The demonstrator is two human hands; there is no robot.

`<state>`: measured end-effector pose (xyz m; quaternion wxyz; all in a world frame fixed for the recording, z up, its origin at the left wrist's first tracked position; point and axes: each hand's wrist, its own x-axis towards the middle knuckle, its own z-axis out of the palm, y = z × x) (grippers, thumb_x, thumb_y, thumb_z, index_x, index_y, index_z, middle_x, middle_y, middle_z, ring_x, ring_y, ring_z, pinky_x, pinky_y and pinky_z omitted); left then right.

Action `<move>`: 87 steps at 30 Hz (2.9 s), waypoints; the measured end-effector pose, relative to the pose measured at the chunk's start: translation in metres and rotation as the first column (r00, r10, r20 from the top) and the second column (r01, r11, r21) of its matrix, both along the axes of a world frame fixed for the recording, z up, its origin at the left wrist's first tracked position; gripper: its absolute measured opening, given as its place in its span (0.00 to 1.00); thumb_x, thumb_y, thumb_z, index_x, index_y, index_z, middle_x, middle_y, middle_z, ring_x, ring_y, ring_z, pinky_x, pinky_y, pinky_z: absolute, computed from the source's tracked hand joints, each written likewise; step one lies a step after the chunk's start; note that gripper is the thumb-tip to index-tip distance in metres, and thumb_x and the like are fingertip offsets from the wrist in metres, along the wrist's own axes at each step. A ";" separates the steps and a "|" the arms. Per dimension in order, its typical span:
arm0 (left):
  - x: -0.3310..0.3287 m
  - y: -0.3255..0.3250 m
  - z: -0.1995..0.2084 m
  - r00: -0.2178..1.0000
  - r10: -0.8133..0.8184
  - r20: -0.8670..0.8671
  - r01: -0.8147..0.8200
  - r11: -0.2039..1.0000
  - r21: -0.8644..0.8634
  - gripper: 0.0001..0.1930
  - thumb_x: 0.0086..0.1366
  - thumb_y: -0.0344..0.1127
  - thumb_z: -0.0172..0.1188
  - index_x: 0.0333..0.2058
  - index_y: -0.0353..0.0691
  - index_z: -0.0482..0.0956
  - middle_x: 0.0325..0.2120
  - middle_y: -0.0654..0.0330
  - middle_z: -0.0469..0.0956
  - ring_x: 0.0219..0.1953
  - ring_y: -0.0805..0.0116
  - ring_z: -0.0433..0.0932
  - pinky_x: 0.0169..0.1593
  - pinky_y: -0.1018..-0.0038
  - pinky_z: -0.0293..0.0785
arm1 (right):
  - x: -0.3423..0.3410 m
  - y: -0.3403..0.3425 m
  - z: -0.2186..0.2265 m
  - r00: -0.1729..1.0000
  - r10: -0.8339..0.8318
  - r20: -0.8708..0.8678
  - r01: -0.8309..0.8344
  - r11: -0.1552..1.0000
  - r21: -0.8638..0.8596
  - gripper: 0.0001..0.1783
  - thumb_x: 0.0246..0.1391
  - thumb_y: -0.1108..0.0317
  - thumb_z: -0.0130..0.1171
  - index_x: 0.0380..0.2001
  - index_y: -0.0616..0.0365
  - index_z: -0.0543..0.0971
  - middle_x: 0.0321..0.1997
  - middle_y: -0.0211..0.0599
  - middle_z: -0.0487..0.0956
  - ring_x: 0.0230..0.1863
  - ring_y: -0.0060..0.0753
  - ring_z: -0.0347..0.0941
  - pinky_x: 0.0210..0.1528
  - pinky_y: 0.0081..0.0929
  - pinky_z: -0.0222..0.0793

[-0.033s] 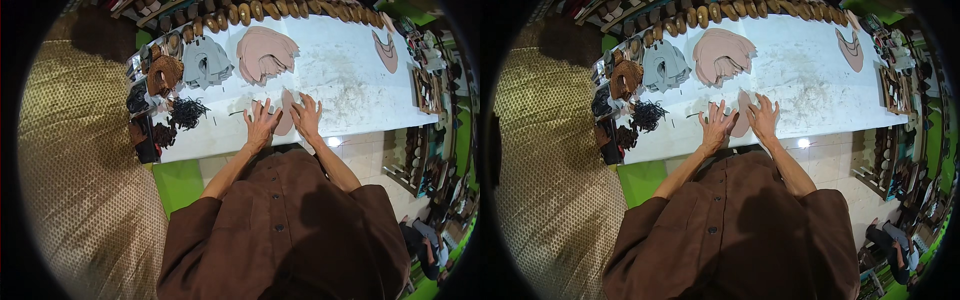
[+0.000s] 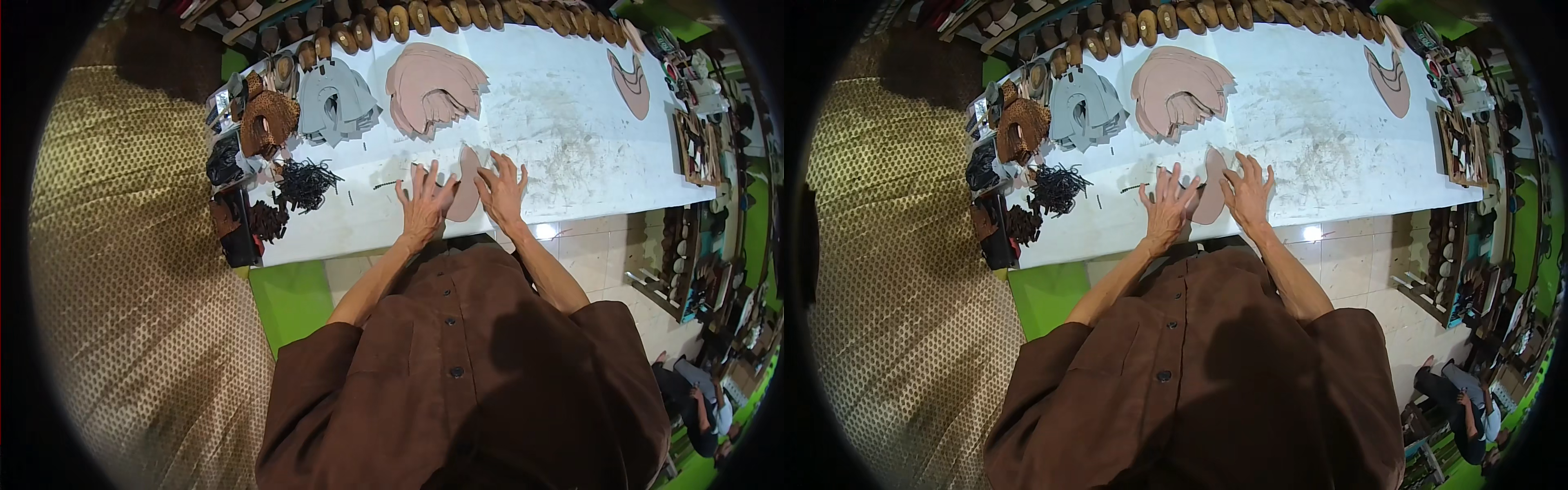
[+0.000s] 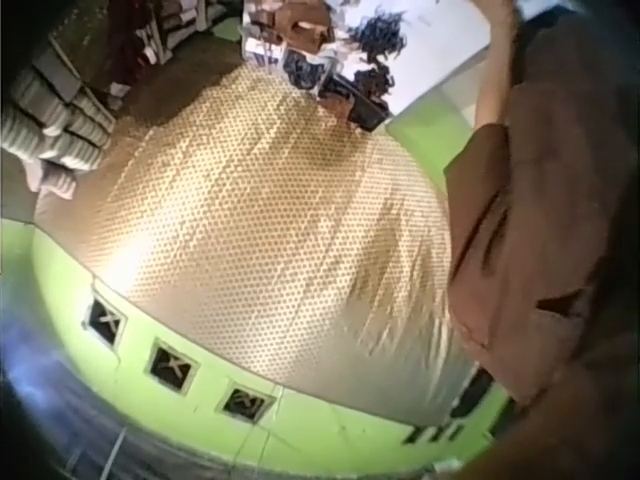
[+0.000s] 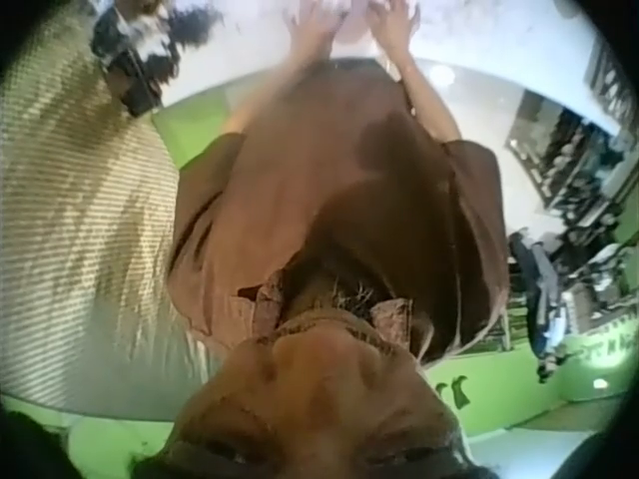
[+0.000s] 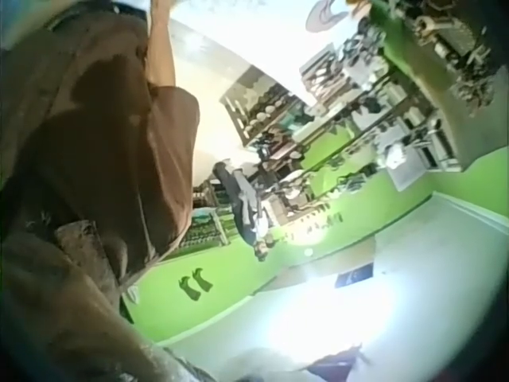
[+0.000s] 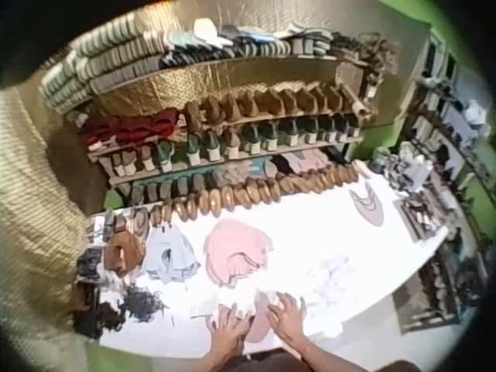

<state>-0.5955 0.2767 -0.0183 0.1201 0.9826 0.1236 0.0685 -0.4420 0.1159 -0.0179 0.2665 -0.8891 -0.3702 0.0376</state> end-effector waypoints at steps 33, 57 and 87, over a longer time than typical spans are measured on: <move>-0.027 0.016 -0.007 0.984 0.113 -0.140 -0.121 0.992 -0.044 0.31 0.72 0.46 0.62 0.72 0.77 0.68 0.82 0.55 0.43 0.82 0.45 0.42 0.69 0.21 0.35 | -0.033 0.022 -0.001 0.952 0.306 -0.014 -0.305 0.941 -0.145 0.28 0.58 0.63 0.63 0.63 0.36 0.83 0.83 0.35 0.59 0.82 0.52 0.52 0.78 0.76 0.33; -0.041 -0.001 0.001 1.000 -0.026 -0.007 0.024 0.981 -0.191 0.23 0.68 0.56 0.68 0.60 0.68 0.82 0.81 0.57 0.48 0.82 0.46 0.42 0.69 0.20 0.32 | -0.010 -0.032 0.005 0.989 0.150 -0.008 -0.150 0.985 -0.085 0.29 0.63 0.43 0.66 0.62 0.45 0.83 0.82 0.43 0.60 0.82 0.53 0.51 0.79 0.72 0.31; -0.032 -0.010 -0.004 0.998 0.062 -0.011 -0.063 0.987 -0.146 0.27 0.66 0.42 0.64 0.65 0.64 0.77 0.81 0.54 0.49 0.82 0.46 0.44 0.71 0.23 0.30 | -0.015 0.008 0.003 0.968 0.227 -0.107 -0.222 0.974 0.052 0.10 0.58 0.55 0.72 0.32 0.49 0.89 0.72 0.36 0.73 0.80 0.49 0.56 0.79 0.68 0.32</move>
